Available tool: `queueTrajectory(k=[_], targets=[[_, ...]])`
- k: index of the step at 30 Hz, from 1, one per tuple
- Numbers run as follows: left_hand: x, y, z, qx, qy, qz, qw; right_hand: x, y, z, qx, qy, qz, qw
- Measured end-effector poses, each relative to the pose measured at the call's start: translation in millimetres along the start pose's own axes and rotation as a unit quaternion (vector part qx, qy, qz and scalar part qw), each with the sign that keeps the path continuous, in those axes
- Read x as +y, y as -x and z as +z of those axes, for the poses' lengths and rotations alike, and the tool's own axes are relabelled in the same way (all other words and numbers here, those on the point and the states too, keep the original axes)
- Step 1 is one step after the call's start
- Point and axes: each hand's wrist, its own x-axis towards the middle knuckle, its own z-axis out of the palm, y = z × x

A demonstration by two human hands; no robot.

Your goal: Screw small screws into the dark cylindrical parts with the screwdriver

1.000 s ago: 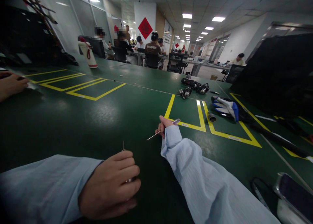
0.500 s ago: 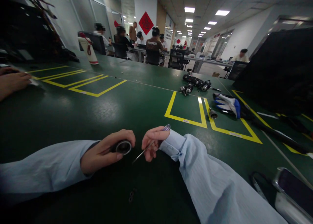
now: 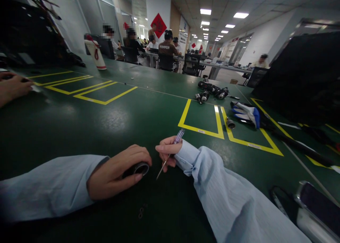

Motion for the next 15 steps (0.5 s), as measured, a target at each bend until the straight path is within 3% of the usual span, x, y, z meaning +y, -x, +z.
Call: queueTrajectory(k=[4,8,12,15], targets=[[-1.5,-3.1,1.5,-0.011,-0.047,-0.006,0.999,-2.9,4.6,-2.2,-0.062,0.008,0.067,0.996],[-1.9,-4.4,0.3,-0.002,-0.116,-0.016,0.993,-2.2,7.3,-4.4,-0.127,-0.027,0.082,0.988],[-0.2,-1.7,-2.0,0.030,-0.139,-0.068,0.987,-0.9,6.4,-6.4,-0.140,-0.037,0.102,0.984],[1.7,-0.3,-3.2,0.073,-0.090,-0.091,0.989,-1.9,5.3,-5.9,-0.140,-0.030,0.117,0.983]])
